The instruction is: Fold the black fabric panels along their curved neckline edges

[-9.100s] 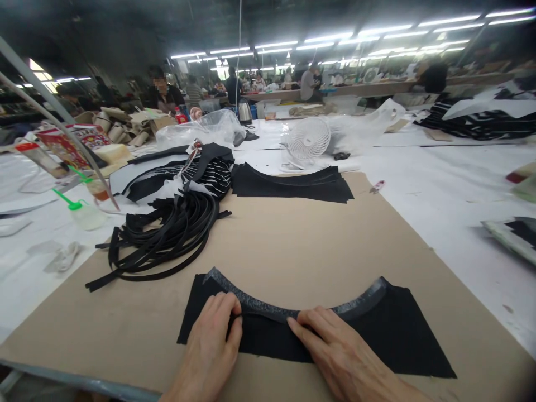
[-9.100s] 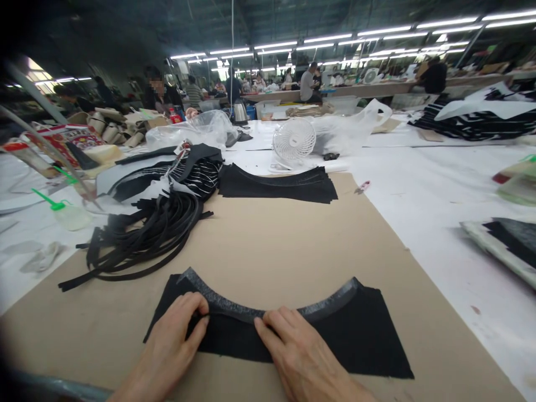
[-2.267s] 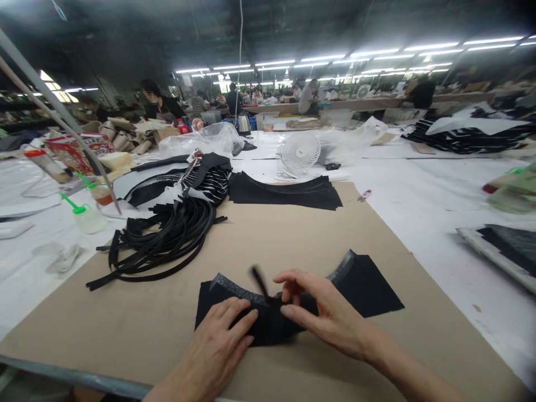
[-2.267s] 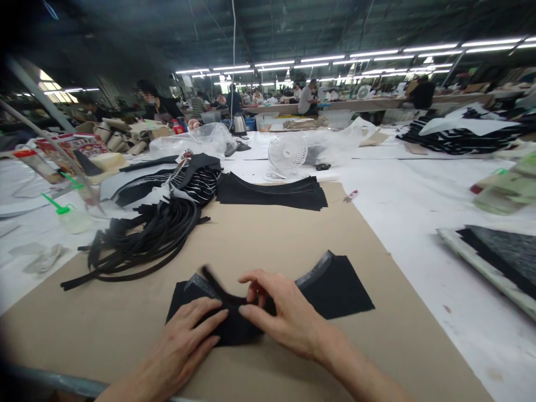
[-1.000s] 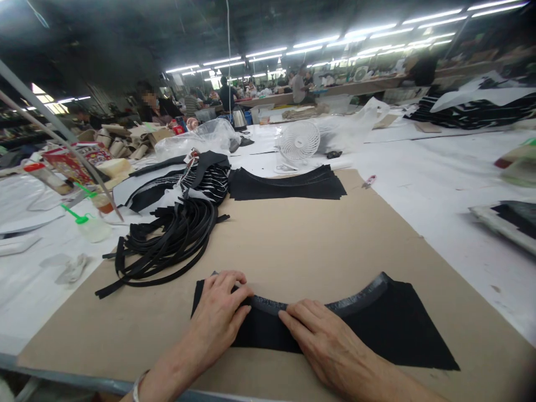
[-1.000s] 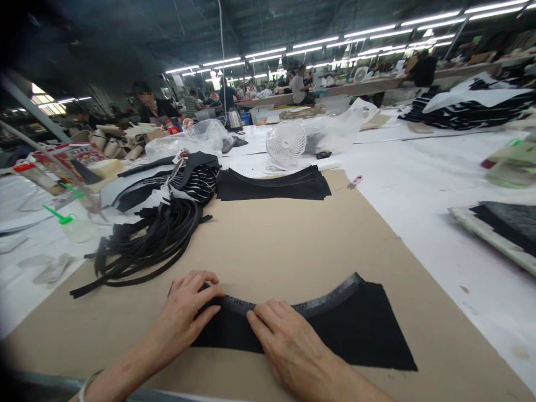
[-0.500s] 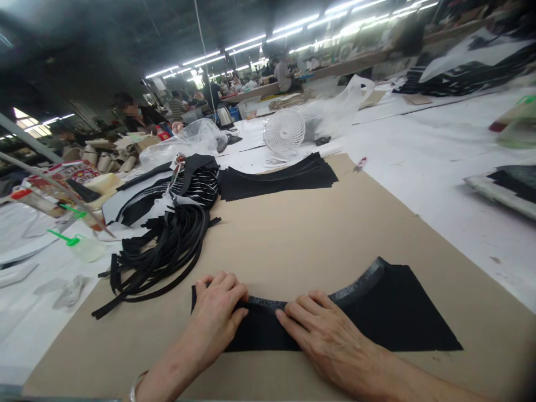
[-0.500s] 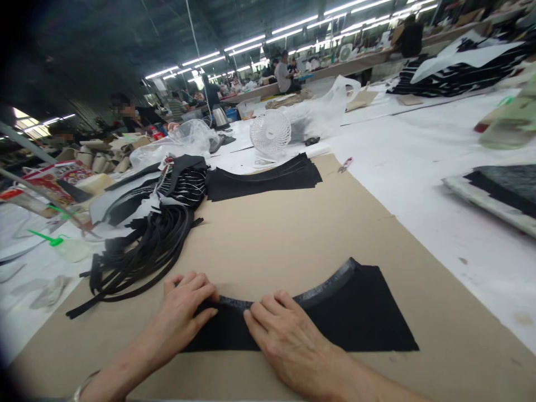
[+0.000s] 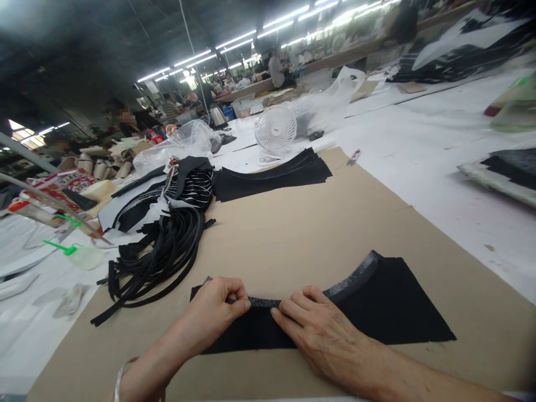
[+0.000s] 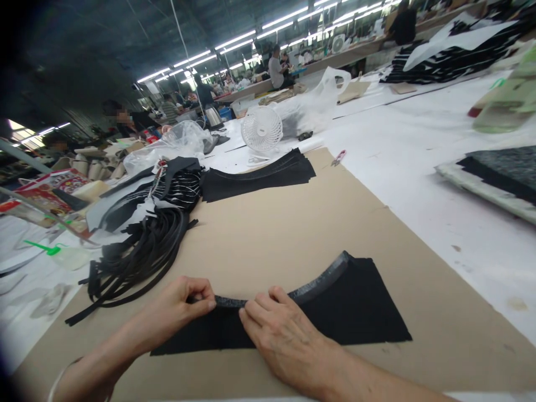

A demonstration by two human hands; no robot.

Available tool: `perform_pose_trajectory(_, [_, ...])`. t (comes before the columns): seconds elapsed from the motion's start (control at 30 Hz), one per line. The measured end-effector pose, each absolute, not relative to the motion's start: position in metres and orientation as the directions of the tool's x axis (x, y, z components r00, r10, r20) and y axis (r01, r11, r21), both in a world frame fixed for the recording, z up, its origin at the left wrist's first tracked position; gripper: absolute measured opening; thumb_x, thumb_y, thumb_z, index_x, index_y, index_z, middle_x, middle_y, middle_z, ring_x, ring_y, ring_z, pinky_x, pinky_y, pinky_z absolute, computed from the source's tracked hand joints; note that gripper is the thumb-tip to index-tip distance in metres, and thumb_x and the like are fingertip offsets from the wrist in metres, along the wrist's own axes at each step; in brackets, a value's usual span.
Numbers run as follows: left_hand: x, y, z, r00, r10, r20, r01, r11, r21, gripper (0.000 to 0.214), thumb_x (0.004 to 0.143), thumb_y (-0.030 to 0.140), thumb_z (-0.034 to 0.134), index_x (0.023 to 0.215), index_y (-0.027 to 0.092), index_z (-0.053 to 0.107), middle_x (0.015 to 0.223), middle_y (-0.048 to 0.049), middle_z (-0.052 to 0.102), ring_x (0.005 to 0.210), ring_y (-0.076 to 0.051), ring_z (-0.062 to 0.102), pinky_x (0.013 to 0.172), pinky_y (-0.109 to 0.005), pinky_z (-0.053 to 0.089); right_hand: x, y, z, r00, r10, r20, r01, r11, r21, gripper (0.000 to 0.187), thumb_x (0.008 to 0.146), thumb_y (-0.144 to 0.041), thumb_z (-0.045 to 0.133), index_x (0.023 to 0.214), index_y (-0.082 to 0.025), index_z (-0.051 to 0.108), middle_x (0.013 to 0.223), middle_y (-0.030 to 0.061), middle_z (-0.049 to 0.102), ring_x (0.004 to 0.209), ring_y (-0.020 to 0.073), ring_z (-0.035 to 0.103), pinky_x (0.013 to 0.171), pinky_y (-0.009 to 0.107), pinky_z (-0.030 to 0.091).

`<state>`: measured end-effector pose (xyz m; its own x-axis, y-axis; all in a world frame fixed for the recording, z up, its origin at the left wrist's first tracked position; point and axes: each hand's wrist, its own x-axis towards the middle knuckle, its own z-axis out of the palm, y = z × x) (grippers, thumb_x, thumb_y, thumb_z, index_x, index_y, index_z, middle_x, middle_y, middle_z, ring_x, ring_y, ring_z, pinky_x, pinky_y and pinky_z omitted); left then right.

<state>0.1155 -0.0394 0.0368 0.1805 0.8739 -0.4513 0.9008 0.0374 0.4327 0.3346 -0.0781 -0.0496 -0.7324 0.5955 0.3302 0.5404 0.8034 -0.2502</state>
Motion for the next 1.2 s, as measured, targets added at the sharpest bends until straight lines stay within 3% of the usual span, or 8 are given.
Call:
perform_pose_trajectory(0.3, [0.097,-0.035,0.007,0.073,0.920,-0.385,0.952,0.051,0.302,0.015,0.075,0.028,0.053,0.064,0.020,0.060,0.058,0.0032,0.056,0.061,-0.014,0.050,0.057,-0.025,0.027,0.335,-0.077,-0.048,-0.723,0.611,0.324,0.549,0.792,-0.267,0.032,0.083,-0.004,0.049,0.113,-0.016,0.055,0.095,0.0049,0.060,0.086,0.0198,0.049,0.086,0.039,0.031])
perform_pose_trajectory(0.8, [0.096,-0.032,0.012,0.055,0.913,-0.403,0.946,0.082,0.315,0.014,0.073,0.025,0.052,0.065,0.020,0.063,0.059,0.0027,0.059,0.062,-0.014,0.053,0.057,-0.024,0.029,0.334,-0.076,-0.056,-0.703,0.620,0.349,0.540,0.784,-0.305,0.037,0.085,-0.007,0.048,0.121,-0.016,0.054,0.095,0.0049,0.059,0.085,0.0200,0.047,0.088,0.040,0.027])
perform_pose_trajectory(1.2, [0.101,-0.032,0.012,0.027,0.923,-0.385,0.963,0.079,0.258,0.013,0.072,0.024,0.054,0.065,0.020,0.064,0.063,0.0004,0.063,0.067,-0.017,0.057,0.061,-0.026,0.030,0.334,-0.076,-0.057,-0.693,0.624,0.361,0.552,0.782,-0.291,0.042,0.082,-0.006,0.049,0.122,-0.017,0.053,0.097,0.0053,0.060,0.086,0.0201,0.048,0.089,0.041,0.027])
